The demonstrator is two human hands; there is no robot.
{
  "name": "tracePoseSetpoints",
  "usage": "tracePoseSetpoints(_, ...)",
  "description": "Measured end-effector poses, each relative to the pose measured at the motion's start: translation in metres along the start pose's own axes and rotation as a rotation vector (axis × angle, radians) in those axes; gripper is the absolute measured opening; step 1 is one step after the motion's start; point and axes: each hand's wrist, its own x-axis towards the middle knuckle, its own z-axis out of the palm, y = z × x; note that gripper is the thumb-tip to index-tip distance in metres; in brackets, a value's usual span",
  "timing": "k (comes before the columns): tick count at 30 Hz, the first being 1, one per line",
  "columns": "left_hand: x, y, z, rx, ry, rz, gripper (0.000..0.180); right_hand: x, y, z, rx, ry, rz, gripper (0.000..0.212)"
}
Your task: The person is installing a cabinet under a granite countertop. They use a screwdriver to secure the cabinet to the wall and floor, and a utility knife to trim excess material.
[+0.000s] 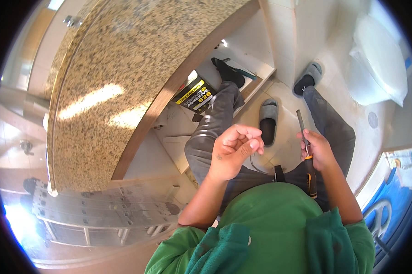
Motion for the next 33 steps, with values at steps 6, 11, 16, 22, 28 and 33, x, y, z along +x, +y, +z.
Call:
tracePoseSetpoints(6, -0.001, -0.015, 0.006, 0.145, 0.066, -0.146, 0.024, 0.022, 0.012, -0.033, 0.115, 0.016, 0.072, 0.029)
tracePoseSetpoints(11, 0.010, -0.043, 0.019, 0.204, 0.097, -0.294, 0.045, 0.038, 0.015, -0.042, 0.132, -0.008, 0.081, 0.027)
tracePoseSetpoints(16, 0.023, -0.088, 0.015, 0.215, 0.081, -0.421, 0.033, 0.053, 0.008, -0.031, 0.075, -0.158, 0.055, 0.022)
tracePoseSetpoints(22, 0.052, -0.136, 0.026, 0.193, 0.117, -0.394, 0.035, 0.066, 0.015, -0.030, 0.121, -0.314, 0.036, 0.019)
tracePoseSetpoints(28, 0.076, -0.177, 0.037, 0.031, 0.104, -0.590, 0.036, 0.072, 0.023, -0.037, 0.081, -0.347, 0.045, 0.020)
tracePoseSetpoints(33, 0.093, -0.191, 0.046, 0.045, 0.286, -0.620, 0.030, 0.074, 0.023, -0.042, 0.019, -0.387, 0.116, 0.022)
